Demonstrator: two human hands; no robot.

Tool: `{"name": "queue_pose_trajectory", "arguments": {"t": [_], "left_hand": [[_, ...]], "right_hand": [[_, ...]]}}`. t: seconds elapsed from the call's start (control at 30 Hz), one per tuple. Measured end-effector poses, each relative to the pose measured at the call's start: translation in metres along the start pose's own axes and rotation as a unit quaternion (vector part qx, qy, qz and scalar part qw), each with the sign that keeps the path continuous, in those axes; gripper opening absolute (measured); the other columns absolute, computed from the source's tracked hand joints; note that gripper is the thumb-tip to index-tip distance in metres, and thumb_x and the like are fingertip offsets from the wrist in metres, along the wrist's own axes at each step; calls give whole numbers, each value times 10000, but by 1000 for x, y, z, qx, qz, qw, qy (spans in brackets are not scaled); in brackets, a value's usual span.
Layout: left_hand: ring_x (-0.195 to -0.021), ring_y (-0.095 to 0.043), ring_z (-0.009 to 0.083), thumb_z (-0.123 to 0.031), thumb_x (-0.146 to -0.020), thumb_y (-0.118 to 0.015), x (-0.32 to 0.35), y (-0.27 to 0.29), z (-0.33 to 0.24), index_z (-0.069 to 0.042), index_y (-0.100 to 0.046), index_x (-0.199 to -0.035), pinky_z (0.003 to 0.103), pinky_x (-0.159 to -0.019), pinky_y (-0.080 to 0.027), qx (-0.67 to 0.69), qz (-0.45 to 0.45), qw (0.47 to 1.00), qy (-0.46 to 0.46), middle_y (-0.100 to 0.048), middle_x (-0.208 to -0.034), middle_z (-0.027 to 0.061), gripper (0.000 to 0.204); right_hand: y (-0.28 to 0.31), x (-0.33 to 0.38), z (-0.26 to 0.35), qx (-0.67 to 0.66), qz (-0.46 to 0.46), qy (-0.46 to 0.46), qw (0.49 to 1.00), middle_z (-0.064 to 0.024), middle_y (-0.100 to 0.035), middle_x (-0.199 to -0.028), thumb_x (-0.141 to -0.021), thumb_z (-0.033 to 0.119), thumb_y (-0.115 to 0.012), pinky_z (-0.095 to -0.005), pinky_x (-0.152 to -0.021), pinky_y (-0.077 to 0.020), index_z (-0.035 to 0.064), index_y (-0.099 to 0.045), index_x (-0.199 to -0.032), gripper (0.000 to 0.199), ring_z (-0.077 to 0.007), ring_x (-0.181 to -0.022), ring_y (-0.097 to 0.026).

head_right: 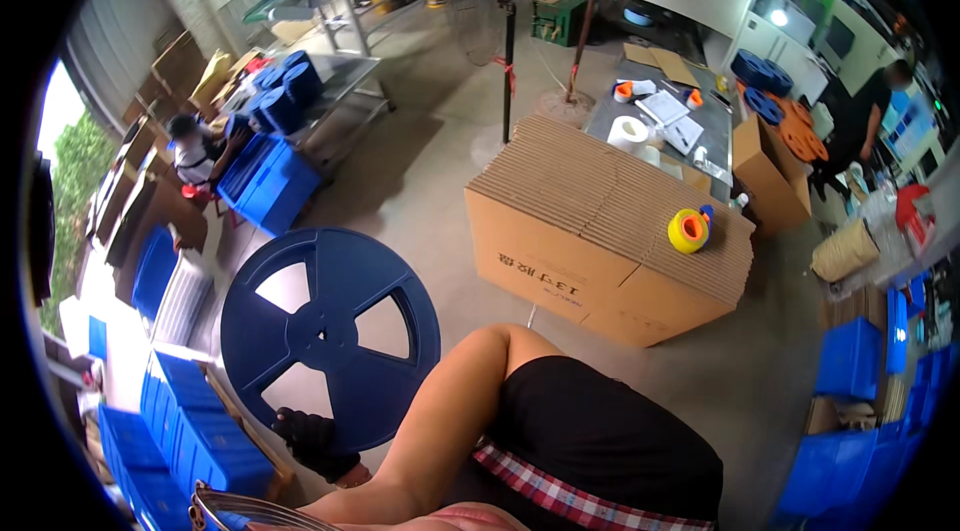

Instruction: The person picks up blue plastic spools from a cardboard box and stacks them onto a table. The person handles the spools one by one, placing them on top of an existing stack.

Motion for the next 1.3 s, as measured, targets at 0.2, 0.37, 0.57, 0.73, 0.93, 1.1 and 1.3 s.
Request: {"name": "queue_pose_trajectory", "arguments": {"t": [0.2, 0.37, 0.57, 0.73, 0.93, 1.1, 1.3], "left_hand": [[-444, -335, 62, -249, -936, -409, -87, 11, 13, -80, -486, -1056, 208, -409, -274, -27, -75, 996, -42, -413, -583, -26, 220], [-416, -311, 69, -268, -952, -382, -149, 29, -6, -72, -504, -1069, 205, -399, -278, 42, -28, 999, -18, -395, -543, -17, 258], [-448, -329, 75, -279, -947, -395, -212, 54, -33, -49, -519, -1086, 221, -433, -295, 81, -9, 995, -50, -402, -554, -15, 296], [-460, -370, 69, -278, -947, -393, -262, 79, -55, -33, -511, -1074, 212, -448, -328, 130, 14, 989, -65, -418, -572, -18, 299], [-434, -374, 54, -261, -942, -415, -352, 146, -75, -43, -496, -1022, 199, -446, -339, 216, 37, 975, -41, -374, -529, -40, 246], [-422, -348, 43, -283, -934, -441, -417, 197, -110, -48, -512, -1045, 184, -432, -334, 282, 68, 957, 20, -337, -495, -47, 270], [-429, -328, 47, -306, -939, -426, -498, 244, -182, -69, -525, -1056, 189, -434, -326, 318, 69, 944, 60, -319, -502, -51, 282]], "right_hand": [[67, 4, 35, -5, -8, 7, 1000, -87, -532, -1093, -939, 279, -408, -329, -832, -433, 33, -427, -1257, 402, -183, -966, -531], [117, 6, 76, -43, 9, 5, 999, -79, -528, -1096, -943, 291, -399, -323, -832, -432, 32, -421, -1261, 411, -175, -967, -528], [173, 0, 112, -117, 30, -6, 993, -68, -524, -1098, -947, 305, -387, -316, -831, -430, 29, -413, -1266, 422, -165, -970, -524], [212, -14, 130, -185, 46, -9, 982, -60, -520, -1101, -951, 316, -377, -310, -831, -429, 28, -407, -1271, 431, -157, -971, -520], [291, -44, 157, -264, 9, 2, 964, -49, -515, -1104, -956, 330, -366, -303, -831, -428, 26, -400, -1276, 443, -148, -974, -516], [384, -70, 210, -292, -130, -19, 947, -41, -512, -1106, -960, 342, -356, -298, -831, -427, 24, -394, -1280, 453, -140, -975, -512], [525, 11, 289, 589, -491, 71, 638, -171, -424, -1223, -843, 144, -548, -360, -963, -319, -53, -386, -1217, 452, -236, -1146, -415]]}}
Point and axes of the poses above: each hand's wrist, its own x-axis away from the middle knuckle, its own y-axis out of the back of the hand, z = x × y, the point moved 1 cm from there along -x, towards the middle knuckle
